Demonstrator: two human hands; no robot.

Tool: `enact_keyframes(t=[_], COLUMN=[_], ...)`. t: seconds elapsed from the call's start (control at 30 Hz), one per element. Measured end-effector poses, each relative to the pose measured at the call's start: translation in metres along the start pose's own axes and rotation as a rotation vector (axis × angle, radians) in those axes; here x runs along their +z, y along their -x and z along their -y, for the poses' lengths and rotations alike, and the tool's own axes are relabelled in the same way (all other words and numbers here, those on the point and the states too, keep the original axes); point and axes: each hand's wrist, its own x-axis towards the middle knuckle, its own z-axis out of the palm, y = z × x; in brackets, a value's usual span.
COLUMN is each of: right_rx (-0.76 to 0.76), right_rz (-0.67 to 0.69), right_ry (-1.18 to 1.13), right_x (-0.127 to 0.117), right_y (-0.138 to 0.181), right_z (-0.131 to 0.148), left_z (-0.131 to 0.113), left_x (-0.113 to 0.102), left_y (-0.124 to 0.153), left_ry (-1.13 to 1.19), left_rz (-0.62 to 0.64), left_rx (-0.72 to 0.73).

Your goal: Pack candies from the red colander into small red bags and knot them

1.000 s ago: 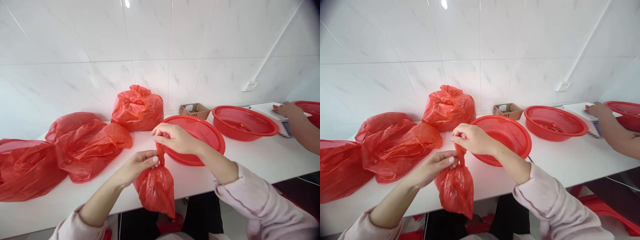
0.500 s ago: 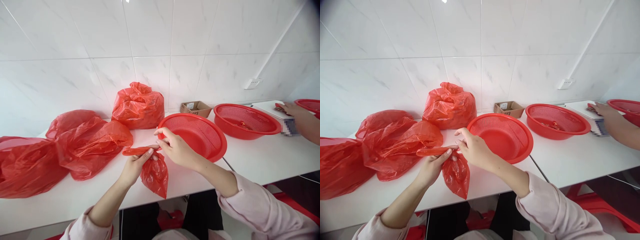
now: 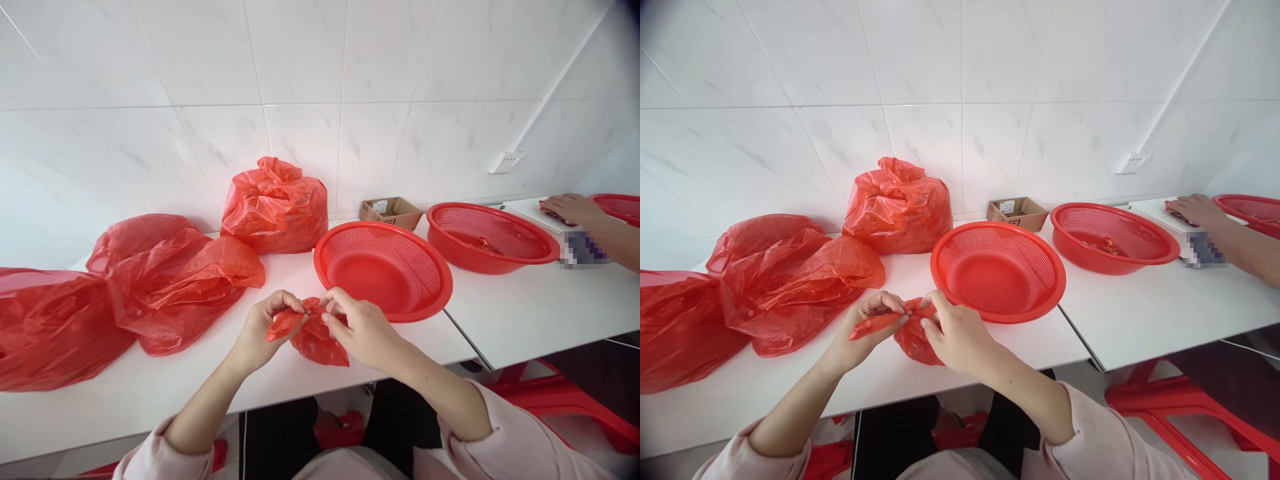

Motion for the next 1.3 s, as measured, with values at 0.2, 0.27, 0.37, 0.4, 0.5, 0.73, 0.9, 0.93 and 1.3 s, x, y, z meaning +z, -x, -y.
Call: enact_keyframes(t=[0.2,0.27,0.37,0.4,0.5,0.73,0.9,0.93,1.3], right_rx=[-0.163,-0.133,-0.066,-0.056,-0.036,0.033,-0.035,-0.084,-0.574], right_rz=[-0.074,-0.014,0.002,-0.002,-0.003,0.081,0.116,0.102,0.041], right_ry=[-0.131,-0.270,-0.413,-0.445,-0.513,-0.598,-0.414,-0.328,0.532], right_x=[0.003,0.013,0.029,0.034,0.039,0.019,0.009,0.008,0.012], right_y=[-0.013,-0.014,-0.010,-0.009,-0.007,-0.020,-0.021,-0.019,0.002], right_z=[-0.004,-0.005,-0.004,-0.004,-0.003,-0.004,0.000,0.001,0.007], left_z=[-0.005,-0.004,0.005,0.008,0.018,0.008,-0.009,-0.011,-0.018], left_x=[-0.001,0.001,0.005,0.006,0.007,-0.001,-0.011,-0.014,-0.031], left_y=[0.003,0.003,0.004,0.005,0.008,0.009,0.010,0.011,0.011], left_ry=[-0.152,-0.199,-0.343,-0.398,-0.469,-0.570,-0.637,-0.627,-0.497], left_rz=[0.082,0.021,-0.173,-0.232,-0.292,-0.261,-0.086,-0.045,-0.304], left_rx=[0.130,0.168,0.269,0.308,0.357,0.480,0.454,0.420,0.188])
